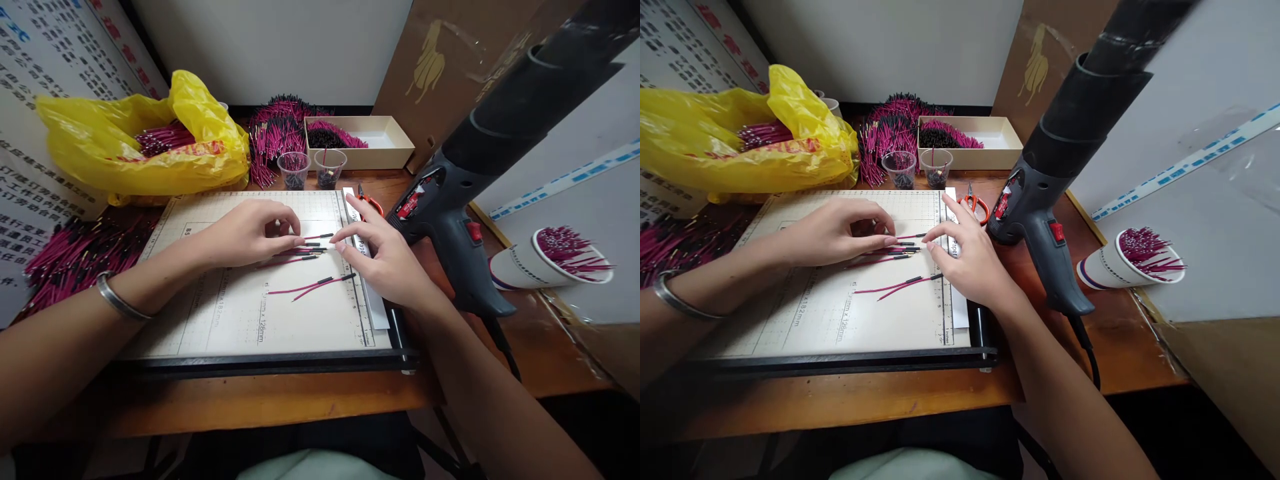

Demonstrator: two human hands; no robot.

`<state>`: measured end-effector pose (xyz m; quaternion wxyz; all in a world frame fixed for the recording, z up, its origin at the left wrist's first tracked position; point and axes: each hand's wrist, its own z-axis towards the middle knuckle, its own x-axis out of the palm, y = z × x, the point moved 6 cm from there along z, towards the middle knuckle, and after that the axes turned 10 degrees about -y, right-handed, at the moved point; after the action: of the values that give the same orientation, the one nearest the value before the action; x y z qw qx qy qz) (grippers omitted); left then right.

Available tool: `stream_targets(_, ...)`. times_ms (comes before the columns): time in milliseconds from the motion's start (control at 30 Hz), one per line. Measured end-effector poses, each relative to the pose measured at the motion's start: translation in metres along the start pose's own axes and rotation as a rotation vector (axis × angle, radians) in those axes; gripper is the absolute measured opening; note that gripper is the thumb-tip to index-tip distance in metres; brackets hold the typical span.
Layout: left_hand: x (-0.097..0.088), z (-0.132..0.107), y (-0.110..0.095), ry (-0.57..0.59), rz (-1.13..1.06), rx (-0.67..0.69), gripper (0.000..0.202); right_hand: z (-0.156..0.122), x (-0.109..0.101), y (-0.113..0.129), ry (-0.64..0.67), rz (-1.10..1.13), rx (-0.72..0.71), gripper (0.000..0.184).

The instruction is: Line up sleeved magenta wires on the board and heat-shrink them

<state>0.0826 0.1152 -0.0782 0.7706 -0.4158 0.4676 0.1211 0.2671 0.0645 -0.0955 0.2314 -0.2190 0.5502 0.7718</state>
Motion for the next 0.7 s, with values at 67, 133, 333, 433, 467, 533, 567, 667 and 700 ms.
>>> stream_targets(67, -0.003, 0.003, -0.004, 0.056, 0.031, 0.011, 0.034, 0.000, 0.000, -0.001, -0.011, 0.012, 0.016, 0.013)
stream_targets(133, -0.006, 0.004, -0.009, 0.115, 0.072, 0.020, 0.036, 0.000, 0.001, -0.002, -0.009, 0.020, 0.032, 0.014)
stream_targets(333, -0.007, -0.017, -0.040, 0.145, 0.200, -0.002, 0.051, -0.002, 0.001, -0.006, -0.024, 0.059, 0.070, 0.026)
stream_targets(433, 0.002, -0.037, -0.058, 0.089, 0.277, -0.032, 0.062, -0.002, 0.001, -0.010, -0.023, 0.108, 0.113, 0.032)
stream_targets(467, 0.005, -0.043, -0.062, 0.046, 0.312, -0.043, 0.060, -0.002, 0.002, -0.010, -0.017, 0.114, 0.120, 0.030)
stream_targets(533, 0.011, -0.052, -0.065, -0.045, 0.385, -0.071, 0.056, -0.002, 0.002, -0.009, -0.010, 0.106, 0.121, 0.026)
stream_targets(567, 0.013, -0.055, -0.065, -0.095, 0.413, -0.096, 0.055, -0.002, 0.001, -0.008, -0.005, 0.094, 0.119, 0.023)
stream_targets(667, 0.016, -0.063, -0.064, -0.255, 0.458, -0.169, 0.049, -0.004, -0.005, -0.003, 0.035, 0.054, 0.088, 0.011)
stream_targets(700, 0.017, -0.065, -0.065, -0.304, 0.463, -0.179, 0.044, -0.006, -0.009, -0.001, 0.058, 0.043, 0.064, 0.008)
